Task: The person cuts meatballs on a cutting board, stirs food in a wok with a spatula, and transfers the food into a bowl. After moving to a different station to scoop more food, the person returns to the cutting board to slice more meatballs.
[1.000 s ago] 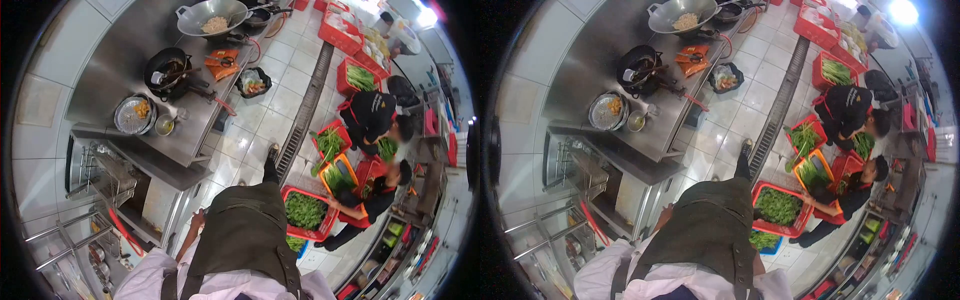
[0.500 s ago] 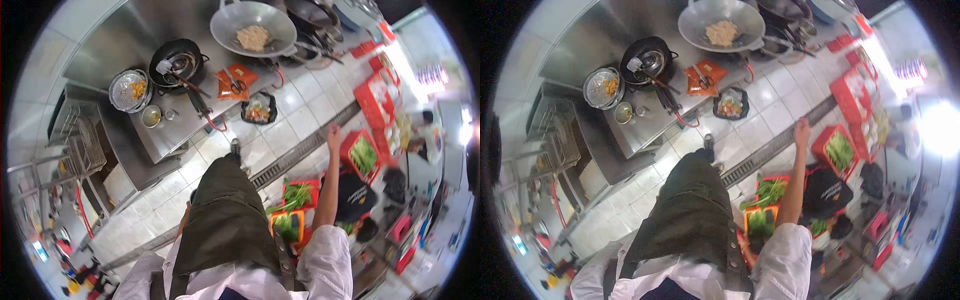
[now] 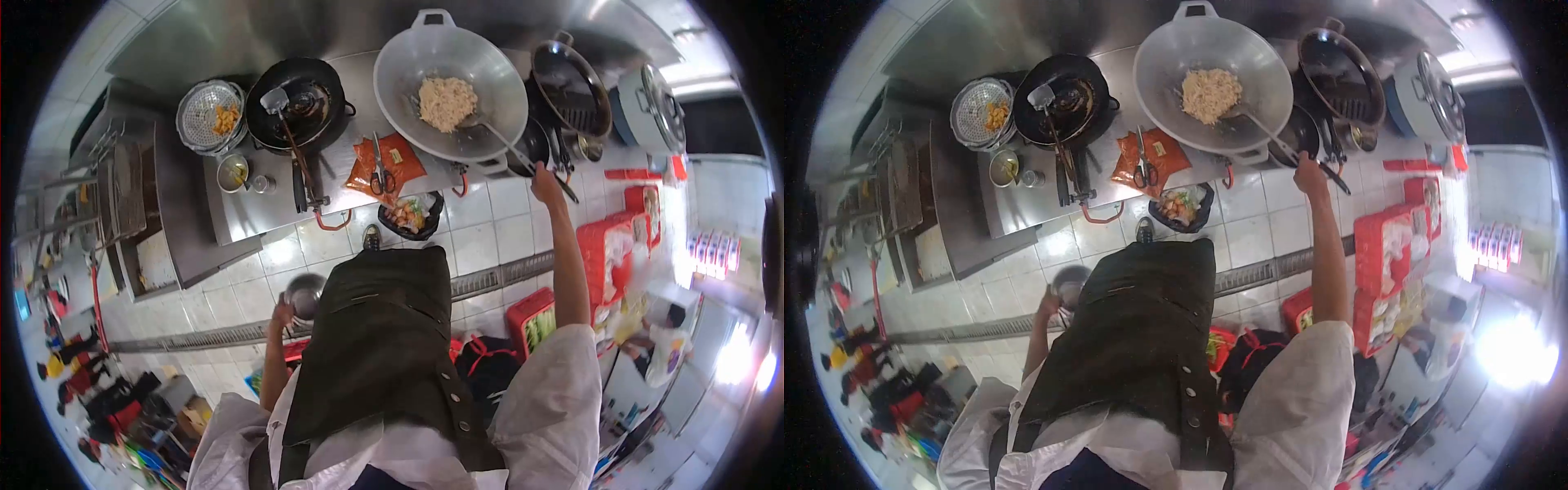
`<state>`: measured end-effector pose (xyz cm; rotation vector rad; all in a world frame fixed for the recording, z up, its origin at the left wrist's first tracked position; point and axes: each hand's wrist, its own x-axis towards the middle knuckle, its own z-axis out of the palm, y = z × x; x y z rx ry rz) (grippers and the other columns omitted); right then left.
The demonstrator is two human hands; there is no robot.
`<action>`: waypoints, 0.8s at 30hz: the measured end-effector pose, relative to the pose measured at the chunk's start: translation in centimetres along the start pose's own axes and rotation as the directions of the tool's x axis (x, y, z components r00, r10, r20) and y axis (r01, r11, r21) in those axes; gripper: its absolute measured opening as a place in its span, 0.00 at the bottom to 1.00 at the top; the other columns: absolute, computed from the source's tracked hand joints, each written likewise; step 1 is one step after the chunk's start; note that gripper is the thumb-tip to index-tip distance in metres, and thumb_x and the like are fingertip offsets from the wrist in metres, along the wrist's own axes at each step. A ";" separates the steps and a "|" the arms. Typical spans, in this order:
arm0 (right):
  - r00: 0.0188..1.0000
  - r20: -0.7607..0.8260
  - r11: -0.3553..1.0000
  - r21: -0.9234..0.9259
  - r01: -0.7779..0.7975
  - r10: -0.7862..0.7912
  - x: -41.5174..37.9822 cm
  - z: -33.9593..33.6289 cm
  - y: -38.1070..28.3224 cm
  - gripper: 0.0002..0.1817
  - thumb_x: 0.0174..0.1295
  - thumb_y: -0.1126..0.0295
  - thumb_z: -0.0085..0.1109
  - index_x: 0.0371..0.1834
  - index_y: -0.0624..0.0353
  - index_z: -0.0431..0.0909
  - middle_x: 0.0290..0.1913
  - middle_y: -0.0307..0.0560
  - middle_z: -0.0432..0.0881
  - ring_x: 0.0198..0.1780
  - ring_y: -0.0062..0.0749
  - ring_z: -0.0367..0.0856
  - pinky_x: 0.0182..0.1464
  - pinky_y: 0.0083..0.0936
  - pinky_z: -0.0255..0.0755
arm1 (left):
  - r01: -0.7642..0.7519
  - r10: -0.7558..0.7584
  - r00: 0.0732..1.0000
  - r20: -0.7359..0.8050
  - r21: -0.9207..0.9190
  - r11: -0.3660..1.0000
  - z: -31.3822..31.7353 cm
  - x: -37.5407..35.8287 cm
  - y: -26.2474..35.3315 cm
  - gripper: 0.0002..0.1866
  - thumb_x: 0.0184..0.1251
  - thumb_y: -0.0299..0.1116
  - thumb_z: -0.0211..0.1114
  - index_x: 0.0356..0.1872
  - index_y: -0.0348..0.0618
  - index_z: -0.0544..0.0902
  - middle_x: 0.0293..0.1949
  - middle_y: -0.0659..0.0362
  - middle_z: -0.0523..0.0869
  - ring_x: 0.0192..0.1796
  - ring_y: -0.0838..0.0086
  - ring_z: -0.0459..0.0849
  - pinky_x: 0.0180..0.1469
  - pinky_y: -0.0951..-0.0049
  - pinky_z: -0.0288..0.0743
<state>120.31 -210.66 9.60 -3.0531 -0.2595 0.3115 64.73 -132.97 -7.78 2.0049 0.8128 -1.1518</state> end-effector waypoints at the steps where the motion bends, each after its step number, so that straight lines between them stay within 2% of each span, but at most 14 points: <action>1: 0.997 0.077 1.000 -0.006 -0.008 0.009 0.5 -3.5 -2.0 0.20 0.64 0.72 0.54 0.58 0.55 0.63 0.37 0.70 0.83 0.43 0.70 0.82 0.42 0.60 0.73 | -0.013 0.012 1.000 -0.028 -0.025 1.000 0.1 0.8 0.9 0.16 0.70 0.37 0.54 0.25 0.40 0.82 0.25 0.50 0.86 0.32 0.61 0.86 0.51 0.45 0.79; 2: 0.996 0.077 0.999 0.029 0.035 -0.037 0.9 -6.8 -3.6 0.18 0.65 0.72 0.53 0.57 0.54 0.63 0.38 0.68 0.84 0.44 0.70 0.83 0.42 0.61 0.74 | 0.070 -0.091 0.995 -0.041 -0.357 0.931 0.9 -0.2 3.2 0.13 0.65 0.31 0.54 0.50 0.51 0.69 0.24 0.55 0.79 0.26 0.65 0.79 0.34 0.57 0.75; 5: 0.952 0.108 0.958 0.003 0.288 -0.286 4.7 -15.9 -8.0 0.16 0.68 0.69 0.53 0.56 0.50 0.65 0.37 0.62 0.86 0.43 0.64 0.85 0.40 0.59 0.76 | -0.053 -0.104 0.972 -0.212 -0.626 0.778 8.0 -0.7 4.8 0.39 0.59 0.26 0.54 0.73 0.64 0.53 0.22 0.59 0.73 0.19 0.72 0.70 0.15 0.70 0.67; 6: 0.921 0.119 0.927 -0.023 0.375 -0.370 6.5 -18.1 -8.6 0.16 0.68 0.68 0.54 0.57 0.49 0.65 0.36 0.60 0.86 0.42 0.61 0.86 0.40 0.58 0.77 | 0.030 -0.274 0.943 -0.190 -0.770 0.638 10.3 -1.8 7.0 0.38 0.60 0.27 0.54 0.72 0.63 0.54 0.23 0.59 0.73 0.19 0.73 0.71 0.15 0.70 0.67; 8: 0.855 0.149 0.813 -0.266 0.518 -0.496 10.9 -20.8 -9.1 0.15 0.68 0.66 0.55 0.56 0.47 0.69 0.34 0.57 0.85 0.40 0.57 0.87 0.39 0.54 0.78 | 0.032 -0.287 0.953 -0.099 -0.908 0.418 14.0 -6.8 11.6 0.34 0.62 0.31 0.55 0.70 0.62 0.58 0.26 0.56 0.76 0.22 0.71 0.75 0.16 0.66 0.72; 9: 0.810 0.172 0.721 -0.381 0.579 -0.560 13.8 -22.1 -9.5 0.14 0.68 0.66 0.55 0.56 0.46 0.70 0.32 0.56 0.85 0.39 0.54 0.87 0.39 0.53 0.79 | 0.040 -0.320 0.944 -0.081 -0.934 0.356 17.3 -8.4 13.6 0.34 0.62 0.31 0.55 0.70 0.62 0.58 0.26 0.56 0.76 0.22 0.71 0.75 0.16 0.66 0.72; 10: 0.757 0.228 0.649 -0.402 0.646 -0.612 17.0 -23.6 -9.9 0.09 0.66 0.66 0.56 0.47 0.50 0.78 0.32 0.53 0.85 0.39 0.52 0.87 0.40 0.50 0.80 | 0.051 -0.359 0.931 -0.065 -0.951 0.305 21.0 -10.1 15.9 0.34 0.61 0.31 0.55 0.70 0.61 0.58 0.27 0.55 0.76 0.22 0.70 0.75 0.17 0.65 0.73; 12: 0.658 0.258 0.530 -0.422 0.735 -0.708 22.8 -26.3 -10.0 0.08 0.63 0.67 0.55 0.41 0.53 0.82 0.35 0.55 0.86 0.42 0.53 0.87 0.43 0.50 0.80 | 0.092 -0.428 0.904 -0.010 -0.972 0.217 29.1 -14.1 20.8 0.34 0.61 0.31 0.55 0.70 0.60 0.58 0.27 0.55 0.76 0.23 0.70 0.76 0.17 0.65 0.73; 14: 0.732 0.413 0.601 -0.418 0.681 -0.542 29.1 -29.2 -11.5 0.13 0.65 0.63 0.55 0.47 0.53 0.86 0.46 0.57 0.87 0.47 0.57 0.85 0.48 0.52 0.79 | 0.127 -0.478 0.877 0.053 -0.984 0.122 36.0 -18.3 27.5 0.34 0.61 0.31 0.55 0.71 0.59 0.58 0.28 0.55 0.76 0.23 0.70 0.76 0.18 0.65 0.74; 16: 0.698 0.352 0.579 -0.392 0.715 -0.624 34.7 -30.5 -12.1 0.14 0.63 0.65 0.56 0.46 0.58 0.85 0.40 0.56 0.88 0.46 0.55 0.87 0.46 0.48 0.80 | 0.147 -0.510 0.853 0.113 -0.989 0.028 42.0 -21.4 33.7 0.34 0.61 0.31 0.55 0.71 0.58 0.58 0.28 0.55 0.77 0.23 0.70 0.76 0.19 0.64 0.74; 19: 0.703 0.588 0.637 -0.373 0.674 -0.400 43.7 -28.2 -15.0 0.13 0.62 0.67 0.55 0.44 0.60 0.86 0.29 0.55 0.86 0.29 0.48 0.86 0.32 0.42 0.78 | 0.149 -0.543 0.822 0.171 -0.985 -0.085 49.0 -24.0 41.4 0.34 0.61 0.31 0.55 0.71 0.57 0.58 0.29 0.54 0.77 0.24 0.69 0.76 0.20 0.64 0.75; 20: 0.600 0.749 0.637 -0.322 0.700 -0.281 44.0 -28.5 -17.5 0.12 0.60 0.71 0.58 0.43 0.65 0.85 0.29 0.56 0.85 0.24 0.39 0.83 0.26 0.38 0.72 | 0.136 -0.550 0.817 0.175 -0.985 -0.111 50.2 -24.4 43.7 0.35 0.61 0.31 0.55 0.71 0.57 0.58 0.29 0.54 0.77 0.24 0.69 0.77 0.20 0.63 0.76; 23: 0.441 0.882 0.779 -0.156 0.607 -0.168 45.7 -22.4 -20.4 0.16 0.61 0.71 0.60 0.52 0.61 0.83 0.22 0.42 0.78 0.18 0.24 0.72 0.18 0.27 0.62 | 0.097 -0.571 0.800 0.186 -0.978 -0.183 52.3 -25.4 49.1 0.35 0.61 0.32 0.55 0.71 0.55 0.57 0.30 0.53 0.77 0.25 0.69 0.77 0.21 0.63 0.77; 24: 0.387 0.902 0.833 -0.059 0.551 -0.192 45.6 -21.3 -20.6 0.17 0.61 0.70 0.60 0.53 0.60 0.83 0.22 0.40 0.76 0.17 0.21 0.69 0.17 0.25 0.59 | 0.087 -0.574 0.797 0.188 -0.976 -0.199 53.4 -25.4 50.0 0.35 0.61 0.32 0.55 0.71 0.55 0.57 0.31 0.53 0.77 0.25 0.69 0.77 0.22 0.63 0.77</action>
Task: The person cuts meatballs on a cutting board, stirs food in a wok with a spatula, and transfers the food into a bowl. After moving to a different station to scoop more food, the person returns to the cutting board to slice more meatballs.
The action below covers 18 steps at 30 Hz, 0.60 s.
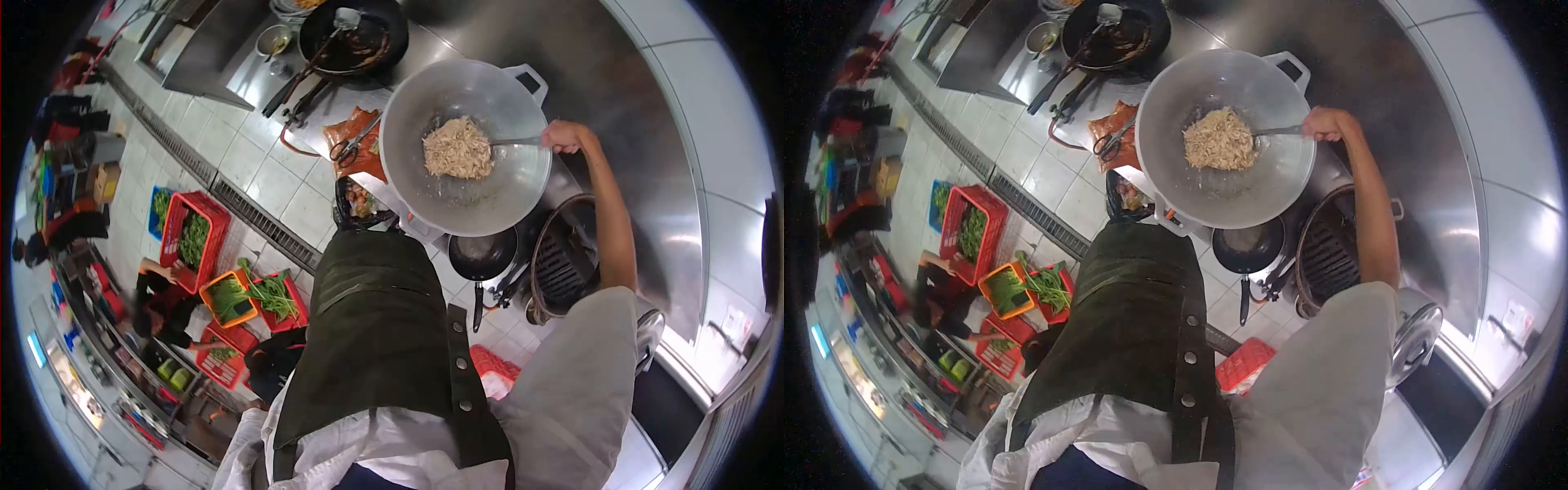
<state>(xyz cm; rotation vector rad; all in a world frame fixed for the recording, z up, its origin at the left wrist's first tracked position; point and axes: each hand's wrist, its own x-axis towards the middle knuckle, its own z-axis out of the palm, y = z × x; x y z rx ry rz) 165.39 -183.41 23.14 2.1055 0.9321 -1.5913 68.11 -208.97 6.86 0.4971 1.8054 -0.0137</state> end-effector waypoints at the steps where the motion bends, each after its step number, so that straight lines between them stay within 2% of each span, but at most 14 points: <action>1: 0.998 0.031 0.992 0.113 0.050 -0.054 0.4 0.7 -0.3 0.17 0.62 0.69 0.60 0.54 0.58 0.82 0.21 0.38 0.74 0.17 0.19 0.66 0.16 0.23 0.57 | 0.001 -0.002 1.000 -0.007 -0.019 1.000 0.8 -0.6 -0.9 0.35 0.61 0.32 0.55 0.71 0.54 0.57 0.31 0.53 0.78 0.25 0.69 0.77 0.22 0.62 0.77; 2: 0.992 0.060 0.969 0.229 0.092 -0.108 0.5 1.5 -0.5 0.18 0.63 0.68 0.61 0.56 0.57 0.81 0.21 0.36 0.72 0.16 0.16 0.63 0.16 0.21 0.54 | 0.004 -0.004 1.000 -0.012 -0.035 0.999 1.5 -1.0 -1.5 0.35 0.61 0.32 0.55 0.72 0.54 0.57 0.31 0.53 0.78 0.25 0.69 0.77 0.22 0.62 0.77; 5: 0.979 -0.061 0.957 0.205 0.205 -0.196 -1.9 5.1 -0.8 0.18 0.66 0.66 0.60 0.57 0.58 0.80 0.24 0.39 0.79 0.21 0.23 0.74 0.20 0.27 0.65 | 0.016 -0.017 1.000 -0.012 -0.065 0.998 3.2 -1.5 -3.1 0.35 0.60 0.32 0.56 0.72 0.53 0.57 0.32 0.53 0.78 0.26 0.68 0.78 0.23 0.62 0.78; 6: 0.886 -0.307 0.924 0.048 0.378 -0.347 -0.9 8.6 0.8 0.18 0.68 0.64 0.58 0.58 0.58 0.80 0.26 0.42 0.81 0.26 0.32 0.79 0.26 0.33 0.70 | 0.019 -0.020 1.000 -0.008 -0.071 0.997 3.8 -1.5 -3.3 0.36 0.60 0.32 0.56 0.72 0.52 0.57 0.32 0.52 0.78 0.26 0.68 0.78 0.24 0.61 0.79; 7: 0.710 -0.501 0.857 -0.143 0.496 -0.495 -0.2 12.6 2.9 0.17 0.70 0.63 0.55 0.58 0.58 0.80 0.28 0.46 0.83 0.30 0.40 0.84 0.31 0.38 0.76 | 0.019 -0.020 1.000 -0.005 -0.074 0.997 4.3 -1.6 -3.0 0.36 0.60 0.32 0.56 0.72 0.52 0.57 0.33 0.52 0.78 0.26 0.68 0.78 0.24 0.61 0.79; 9: 0.616 -0.652 0.891 -0.238 0.386 -0.441 -6.8 20.1 -1.2 0.18 0.71 0.65 0.53 0.62 0.55 0.78 0.36 0.54 0.85 0.42 0.58 0.85 0.43 0.47 0.78 | 0.015 -0.015 1.000 0.007 -0.066 0.998 4.4 -0.4 -3.4 0.36 0.60 0.32 0.56 0.72 0.51 0.57 0.33 0.52 0.78 0.27 0.68 0.78 0.25 0.61 0.80; 11: 0.664 -0.697 0.957 -0.271 0.105 -0.271 -13.5 26.8 -6.0 0.21 0.70 0.67 0.52 0.66 0.49 0.76 0.35 0.54 0.83 0.37 0.58 0.84 0.39 0.48 0.78 | -0.002 0.003 1.000 0.029 -0.047 0.999 4.5 1.1 -2.6 0.36 0.60 0.32 0.56 0.72 0.50 0.57 0.34 0.52 0.79 0.27 0.68 0.78 0.25 0.60 0.80; 13: 0.520 -0.815 0.951 -0.309 -0.016 -0.256 -13.3 34.2 -5.5 0.27 0.67 0.69 0.55 0.71 0.40 0.73 0.34 0.50 0.79 0.30 0.51 0.83 0.34 0.48 0.77 | -0.031 0.032 0.998 0.048 -0.023 0.999 4.2 3.0 -1.3 0.36 0.60 0.32 0.56 0.72 0.49 0.57 0.34 0.51 0.79 0.27 0.67 0.78 0.26 0.60 0.81; 16: 0.490 -0.869 0.973 -0.163 -0.161 -0.064 -14.5 40.8 -7.2 0.31 0.65 0.71 0.57 0.72 0.32 0.72 0.32 0.47 0.75 0.25 0.46 0.81 0.30 0.45 0.76 | -0.099 0.098 0.993 0.062 0.017 0.995 3.1 5.5 2.8 0.37 0.60 0.33 0.56 0.73 0.48 0.56 0.35 0.51 0.79 0.28 0.67 0.79 0.27 0.59 0.82; 18: 0.442 -0.896 0.979 -0.122 -0.161 -0.039 -15.0 43.3 -7.0 0.32 0.65 0.72 0.57 0.72 0.29 0.71 0.33 0.46 0.75 0.26 0.45 0.81 0.30 0.43 0.76 | -0.157 0.155 0.986 0.058 0.047 0.986 1.6 8.0 5.4 0.37 0.60 0.33 0.56 0.73 0.47 0.56 0.36 0.51 0.79 0.28 0.67 0.79 0.28 0.59 0.82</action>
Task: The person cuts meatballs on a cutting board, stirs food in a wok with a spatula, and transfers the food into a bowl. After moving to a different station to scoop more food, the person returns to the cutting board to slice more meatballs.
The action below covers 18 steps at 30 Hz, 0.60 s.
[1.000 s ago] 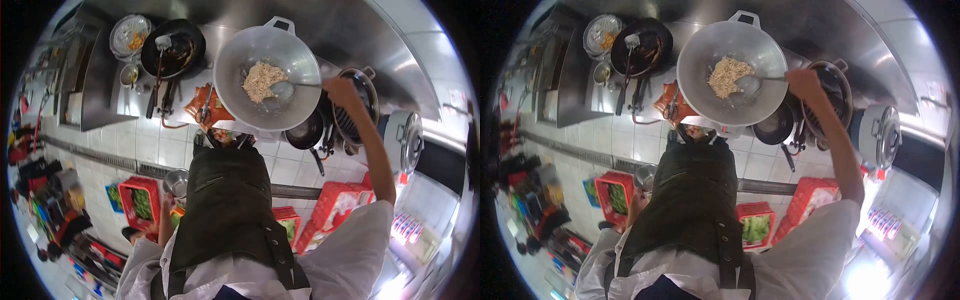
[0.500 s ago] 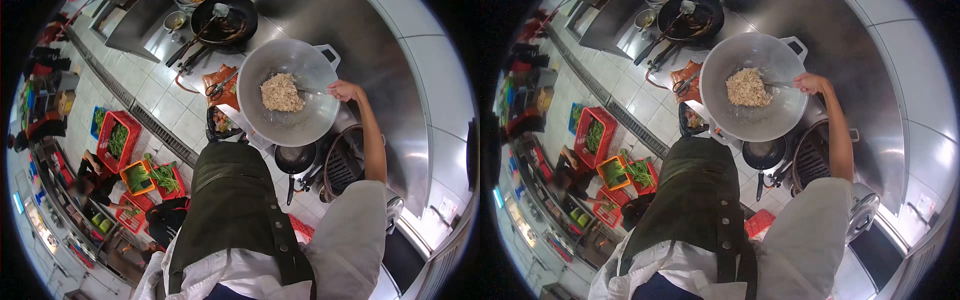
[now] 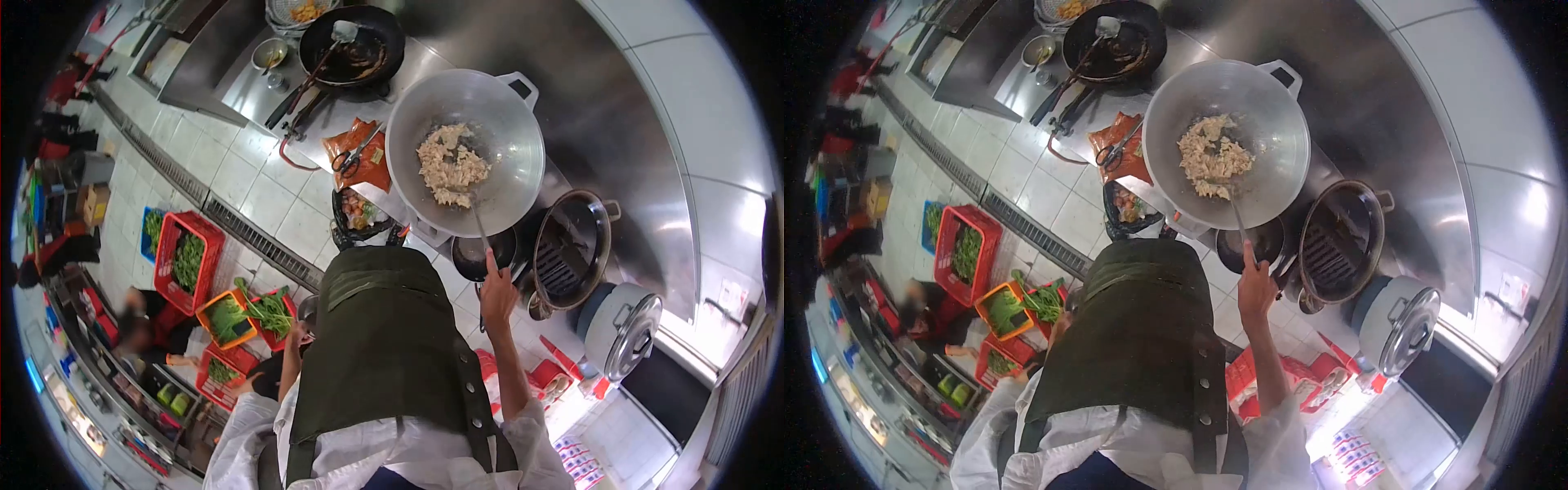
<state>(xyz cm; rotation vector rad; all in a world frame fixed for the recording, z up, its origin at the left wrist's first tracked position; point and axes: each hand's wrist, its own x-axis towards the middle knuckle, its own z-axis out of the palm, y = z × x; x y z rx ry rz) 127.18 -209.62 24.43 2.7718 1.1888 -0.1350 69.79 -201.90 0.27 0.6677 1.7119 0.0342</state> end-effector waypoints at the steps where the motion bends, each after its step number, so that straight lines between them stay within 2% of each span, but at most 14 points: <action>1: 1.000 -0.021 1.000 0.014 -0.019 0.019 -1.1 -0.4 -0.5 0.32 0.65 0.72 0.57 0.72 0.27 0.71 0.33 0.46 0.75 0.26 0.44 0.81 0.29 0.42 0.76 | -0.042 0.042 0.999 -0.019 0.012 0.999 -1.1 1.5 1.5 0.37 0.60 0.33 0.56 0.73 0.46 0.56 0.36 0.51 0.79 0.29 0.67 0.79 0.28 0.59 0.83; 2: 0.998 0.035 0.998 0.016 -0.053 0.052 -2.1 -1.2 -0.5 0.33 0.63 0.74 0.58 0.72 0.32 0.73 0.34 0.47 0.75 0.31 0.45 0.81 0.32 0.42 0.75 | -0.082 0.083 0.996 -0.038 0.023 0.996 -2.3 3.0 3.2 0.37 0.59 0.33 0.56 0.73 0.46 0.56 0.36 0.50 0.79 0.29 0.67 0.79 0.28 0.59 0.83; 5: 0.993 -0.005 0.982 0.146 -0.120 0.122 -4.5 -6.3 -2.0 0.29 0.62 0.75 0.59 0.66 0.34 0.79 0.33 0.47 0.76 0.30 0.44 0.81 0.32 0.42 0.74 | -0.221 0.224 0.969 -0.100 0.043 0.974 -5.1 7.0 8.2 0.38 0.59 0.33 0.56 0.73 0.44 0.56 0.37 0.50 0.80 0.29 0.66 0.79 0.29 0.58 0.84; 6: 0.990 -0.011 0.972 0.193 -0.134 0.138 -4.9 -8.0 -2.7 0.24 0.63 0.75 0.60 0.61 0.39 0.83 0.30 0.48 0.76 0.29 0.43 0.80 0.31 0.42 0.74 | -0.261 0.265 0.957 -0.119 0.043 0.964 -5.8 8.0 9.6 0.38 0.59 0.33 0.56 0.73 0.44 0.56 0.37 0.50 0.80 0.29 0.66 0.80 0.30 0.58 0.84; 10: 0.993 -0.008 0.962 0.252 -0.109 0.115 -4.4 -6.3 -4.9 0.21 0.67 0.66 0.59 0.63 0.39 0.80 0.34 0.51 0.80 0.31 0.46 0.85 0.31 0.40 0.78 | -0.405 0.395 0.897 -0.200 -0.008 0.914 -6.8 11.0 14.4 0.39 0.59 0.33 0.56 0.73 0.42 0.56 0.39 0.49 0.80 0.30 0.66 0.80 0.31 0.57 0.85; 13: 0.991 0.012 0.964 0.232 -0.132 0.133 -0.9 -3.4 -7.8 0.19 0.69 0.63 0.56 0.62 0.43 0.80 0.34 0.53 0.81 0.31 0.50 0.85 0.31 0.42 0.79 | -0.209 0.165 0.968 -0.190 -0.242 0.948 -5.5 11.3 17.6 0.38 0.59 0.35 0.56 0.72 0.45 0.54 0.38 0.53 0.78 0.30 0.70 0.78 0.34 0.60 0.85; 14: 0.990 0.016 0.969 0.205 -0.141 0.141 0.6 -2.5 -8.4 0.19 0.70 0.62 0.55 0.62 0.44 0.80 0.33 0.54 0.81 0.31 0.51 0.85 0.32 0.43 0.79 | -0.241 0.241 0.970 -0.027 -0.209 0.948 -5.7 11.8 17.6 0.32 0.61 0.37 0.55 0.66 0.47 0.57 0.36 0.57 0.76 0.29 0.73 0.76 0.33 0.63 0.84; 15: 0.989 0.021 0.973 0.176 -0.151 0.149 2.1 -1.9 -8.7 0.18 0.71 0.61 0.54 0.62 0.44 0.80 0.32 0.55 0.81 0.32 0.53 0.86 0.32 0.43 0.79 | -0.259 0.255 0.966 -0.043 -0.220 0.941 -4.9 10.7 17.8 0.30 0.61 0.37 0.55 0.64 0.47 0.58 0.36 0.57 0.76 0.29 0.74 0.76 0.32 0.64 0.84; 17: 0.995 -0.051 0.977 0.201 -0.075 0.087 5.1 -0.7 -7.1 0.17 0.71 0.60 0.53 0.59 0.45 0.82 0.32 0.57 0.82 0.34 0.56 0.86 0.36 0.46 0.80 | -0.291 0.280 0.957 -0.078 -0.242 0.926 -2.8 7.7 17.4 0.27 0.61 0.38 0.55 0.61 0.49 0.60 0.36 0.58 0.76 0.29 0.74 0.76 0.31 0.65 0.83; 18: 0.995 -0.085 0.977 0.209 -0.035 0.054 6.4 -0.7 -5.7 0.17 0.71 0.60 0.53 0.58 0.46 0.83 0.32 0.58 0.83 0.34 0.57 0.86 0.37 0.48 0.80 | -0.270 0.261 0.963 -0.068 -0.228 0.935 -2.1 6.5 16.8 0.24 0.61 0.37 0.55 0.57 0.46 0.62 0.31 0.59 0.76 0.28 0.76 0.76 0.30 0.71 0.82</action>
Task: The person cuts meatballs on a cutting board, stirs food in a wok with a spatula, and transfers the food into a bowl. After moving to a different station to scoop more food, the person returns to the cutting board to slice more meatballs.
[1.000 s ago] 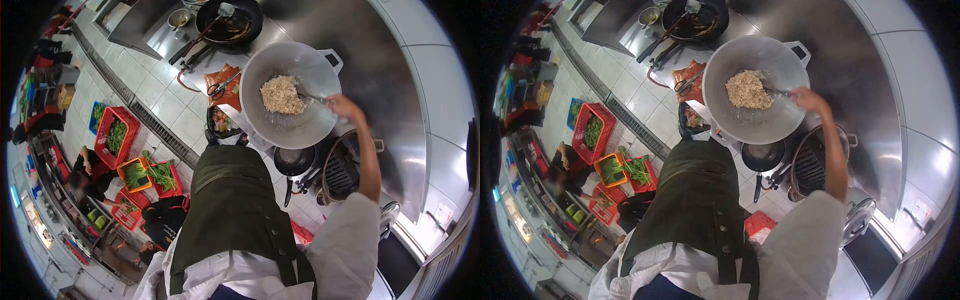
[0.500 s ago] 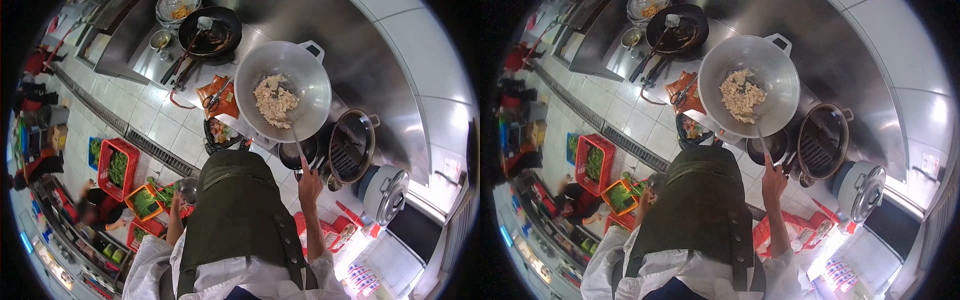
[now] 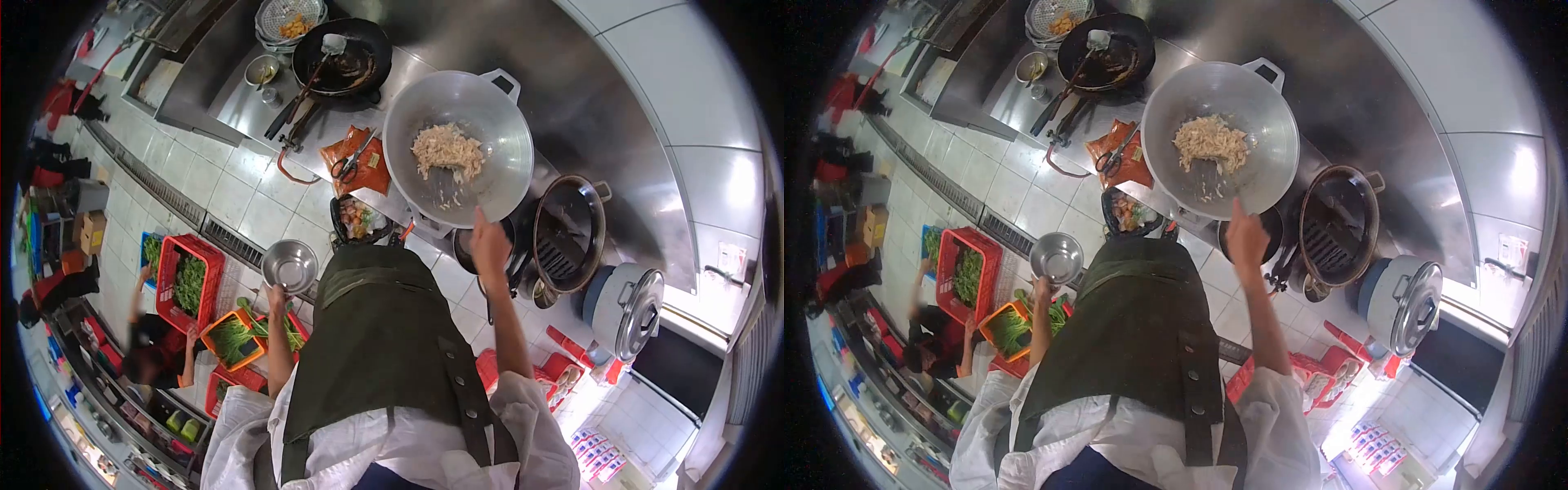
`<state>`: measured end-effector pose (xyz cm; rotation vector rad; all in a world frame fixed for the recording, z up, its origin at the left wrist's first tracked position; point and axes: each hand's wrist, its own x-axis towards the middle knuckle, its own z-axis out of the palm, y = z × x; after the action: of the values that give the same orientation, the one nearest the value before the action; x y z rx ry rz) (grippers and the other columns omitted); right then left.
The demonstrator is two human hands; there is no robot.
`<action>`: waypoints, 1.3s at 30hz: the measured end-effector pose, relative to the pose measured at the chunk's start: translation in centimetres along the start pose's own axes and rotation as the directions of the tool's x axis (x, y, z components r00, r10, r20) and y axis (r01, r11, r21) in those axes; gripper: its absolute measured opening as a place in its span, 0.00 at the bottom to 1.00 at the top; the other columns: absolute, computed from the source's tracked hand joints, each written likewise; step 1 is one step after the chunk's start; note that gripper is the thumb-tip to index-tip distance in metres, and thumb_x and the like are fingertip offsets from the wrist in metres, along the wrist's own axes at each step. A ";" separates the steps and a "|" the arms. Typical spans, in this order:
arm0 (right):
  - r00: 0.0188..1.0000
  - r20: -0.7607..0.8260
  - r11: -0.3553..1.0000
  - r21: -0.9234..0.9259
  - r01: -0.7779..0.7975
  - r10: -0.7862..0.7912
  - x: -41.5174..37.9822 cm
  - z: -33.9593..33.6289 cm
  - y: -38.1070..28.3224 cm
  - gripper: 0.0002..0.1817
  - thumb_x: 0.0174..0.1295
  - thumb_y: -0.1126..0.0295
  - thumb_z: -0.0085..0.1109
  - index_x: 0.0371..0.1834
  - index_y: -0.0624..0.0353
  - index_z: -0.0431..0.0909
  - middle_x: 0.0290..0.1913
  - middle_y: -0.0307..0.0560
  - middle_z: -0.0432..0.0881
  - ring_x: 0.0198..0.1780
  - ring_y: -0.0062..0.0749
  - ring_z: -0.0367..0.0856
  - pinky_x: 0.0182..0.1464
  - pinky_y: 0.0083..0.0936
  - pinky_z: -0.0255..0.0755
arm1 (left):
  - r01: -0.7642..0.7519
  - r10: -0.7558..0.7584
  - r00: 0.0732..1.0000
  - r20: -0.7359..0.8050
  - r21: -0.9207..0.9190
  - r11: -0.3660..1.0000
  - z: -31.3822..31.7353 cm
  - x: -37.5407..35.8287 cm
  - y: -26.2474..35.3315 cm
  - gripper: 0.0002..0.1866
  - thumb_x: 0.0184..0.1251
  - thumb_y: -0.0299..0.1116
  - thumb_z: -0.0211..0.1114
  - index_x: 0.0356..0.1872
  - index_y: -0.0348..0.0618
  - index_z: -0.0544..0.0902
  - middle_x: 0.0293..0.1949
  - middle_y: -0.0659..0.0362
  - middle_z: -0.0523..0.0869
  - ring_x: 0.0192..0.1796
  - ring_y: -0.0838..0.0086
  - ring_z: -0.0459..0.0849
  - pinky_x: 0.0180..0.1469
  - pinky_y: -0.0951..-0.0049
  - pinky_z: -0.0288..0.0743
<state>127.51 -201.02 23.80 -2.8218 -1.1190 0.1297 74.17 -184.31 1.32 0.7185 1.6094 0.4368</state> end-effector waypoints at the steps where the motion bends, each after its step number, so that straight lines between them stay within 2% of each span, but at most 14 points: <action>1: 0.998 0.059 0.998 0.056 0.026 -0.029 1.6 -1.8 1.1 0.16 0.70 0.60 0.53 0.56 0.46 0.84 0.35 0.58 0.84 0.37 0.58 0.86 0.40 0.49 0.80 | 0.019 -0.017 0.999 0.050 -0.044 0.999 -1.0 0.5 -2.5 0.23 0.61 0.37 0.55 0.57 0.44 0.63 0.29 0.60 0.75 0.26 0.76 0.75 0.29 0.73 0.81; 3: 0.982 0.142 0.980 0.170 0.101 -0.126 5.8 -6.3 3.8 0.15 0.69 0.59 0.54 0.53 0.45 0.87 0.44 0.56 0.87 0.44 0.59 0.85 0.48 0.48 0.79 | 0.059 -0.038 0.988 0.147 -0.141 0.988 -3.1 2.2 -10.5 0.22 0.62 0.37 0.54 0.56 0.41 0.64 0.24 0.61 0.74 0.23 0.76 0.74 0.27 0.76 0.79; 6: 0.904 0.266 0.942 0.095 0.321 -0.335 12.0 -14.4 2.5 0.15 0.66 0.64 0.59 0.55 0.44 0.87 0.48 0.55 0.86 0.49 0.53 0.85 0.53 0.45 0.77 | 0.184 -0.179 0.981 0.073 -0.056 0.981 -3.2 -3.8 -14.4 0.22 0.62 0.37 0.54 0.56 0.42 0.64 0.25 0.60 0.74 0.23 0.75 0.75 0.27 0.74 0.79; 8: 0.848 0.329 0.908 0.083 0.412 -0.415 16.8 -15.3 0.6 0.14 0.65 0.64 0.61 0.53 0.45 0.88 0.47 0.56 0.87 0.49 0.53 0.85 0.53 0.42 0.77 | 0.245 -0.244 0.969 0.044 -0.026 0.969 -2.5 -8.2 -14.8 0.23 0.62 0.38 0.54 0.56 0.42 0.64 0.25 0.60 0.74 0.23 0.75 0.75 0.27 0.74 0.80; 14: 0.608 0.261 0.637 0.037 0.770 -0.750 27.3 -10.2 -8.6 0.07 0.60 0.66 0.66 0.39 0.52 0.88 0.41 0.51 0.89 0.46 0.50 0.86 0.48 0.42 0.79 | 0.322 -0.322 0.946 -0.028 -0.011 0.947 -1.9 -14.6 -19.1 0.23 0.62 0.38 0.54 0.57 0.42 0.63 0.27 0.59 0.75 0.23 0.73 0.76 0.28 0.71 0.81; 17: 0.528 0.540 0.597 -0.058 0.800 -0.655 29.3 -7.7 -11.2 0.11 0.58 0.67 0.66 0.44 0.49 0.90 0.44 0.50 0.89 0.48 0.47 0.86 0.51 0.41 0.79 | 0.342 -0.342 0.938 -0.046 -0.013 0.940 -1.2 -16.7 -20.5 0.24 0.63 0.38 0.54 0.58 0.43 0.63 0.27 0.58 0.76 0.23 0.72 0.77 0.28 0.70 0.82; 20: 0.487 0.526 0.500 -0.129 0.856 -0.698 29.0 -6.1 -10.3 0.11 0.57 0.68 0.65 0.42 0.49 0.90 0.42 0.51 0.89 0.46 0.49 0.87 0.50 0.43 0.79 | 0.349 -0.349 0.936 -0.051 -0.013 0.937 -0.2 -18.1 -21.2 0.24 0.63 0.39 0.54 0.58 0.43 0.63 0.28 0.58 0.76 0.23 0.72 0.78 0.28 0.68 0.82; 23: 0.583 0.405 0.594 -0.115 0.797 -0.704 23.9 -9.9 -9.1 0.08 0.57 0.69 0.64 0.38 0.51 0.89 0.37 0.55 0.87 0.42 0.53 0.87 0.45 0.46 0.80 | 0.357 -0.357 0.933 -0.054 -0.015 0.934 0.3 -18.2 -21.6 0.24 0.63 0.39 0.54 0.59 0.43 0.62 0.28 0.57 0.77 0.23 0.71 0.78 0.28 0.67 0.83; 26: 0.601 0.270 0.614 -0.046 0.788 -0.752 20.0 -11.6 -8.7 0.06 0.56 0.69 0.63 0.35 0.53 0.88 0.36 0.56 0.87 0.41 0.54 0.87 0.44 0.47 0.80 | 0.354 -0.354 0.934 -0.045 0.007 0.935 0.3 -17.7 -21.3 0.25 0.63 0.39 0.54 0.59 0.44 0.62 0.29 0.56 0.77 0.24 0.70 0.79 0.29 0.66 0.84; 29: 0.447 0.286 0.482 0.062 0.874 -0.848 20.8 -8.5 -7.2 0.06 0.54 0.70 0.63 0.34 0.54 0.87 0.36 0.55 0.87 0.41 0.53 0.87 0.43 0.47 0.80 | 0.337 -0.336 0.941 -0.023 0.060 0.940 -0.4 -16.2 -20.3 0.25 0.63 0.39 0.54 0.59 0.44 0.62 0.30 0.56 0.78 0.24 0.69 0.79 0.29 0.65 0.84; 32: 0.482 0.396 0.500 -0.064 0.864 -0.782 21.0 -8.6 -6.9 0.07 0.51 0.73 0.64 0.33 0.55 0.87 0.35 0.55 0.87 0.41 0.50 0.88 0.42 0.47 0.80 | 0.307 -0.308 0.951 -0.007 0.128 0.943 -1.4 -14.0 -18.3 0.25 0.63 0.39 0.54 0.60 0.44 0.61 0.30 0.55 0.78 0.24 0.68 0.80 0.29 0.63 0.85; 35: 0.442 0.405 0.428 -0.131 0.894 -0.800 18.8 -10.5 -8.1 0.07 0.49 0.75 0.66 0.33 0.56 0.87 0.34 0.55 0.87 0.42 0.49 0.88 0.43 0.46 0.80 | 0.265 -0.264 0.964 -0.026 0.176 0.948 -2.7 -11.3 -14.8 0.26 0.64 0.40 0.54 0.60 0.45 0.61 0.31 0.55 0.79 0.24 0.68 0.81 0.30 0.62 0.86; 38: 0.393 0.396 0.434 0.017 0.901 -0.830 16.7 -11.6 -8.6 0.10 0.53 0.71 0.66 0.39 0.56 0.87 0.32 0.56 0.86 0.38 0.53 0.87 0.40 0.47 0.80 | 0.215 -0.207 0.976 -0.060 0.214 0.953 -3.3 -8.4 -10.2 0.26 0.64 0.40 0.54 0.61 0.45 0.61 0.32 0.54 0.79 0.24 0.67 0.81 0.30 0.61 0.86; 39: 0.404 0.445 0.437 -0.030 0.899 -0.799 16.5 -11.4 -8.9 0.09 0.54 0.71 0.65 0.38 0.57 0.86 0.33 0.56 0.86 0.39 0.53 0.87 0.41 0.47 0.80 | 0.196 -0.189 0.980 -0.056 0.195 0.961 -3.5 -7.2 -9.2 0.26 0.64 0.40 0.54 0.61 0.45 0.60 0.32 0.54 0.79 0.24 0.67 0.81 0.30 0.60 0.86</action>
<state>134.75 -183.97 35.51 -1.9778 -2.7258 0.4523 69.19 -195.42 1.26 0.6983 1.7556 0.1483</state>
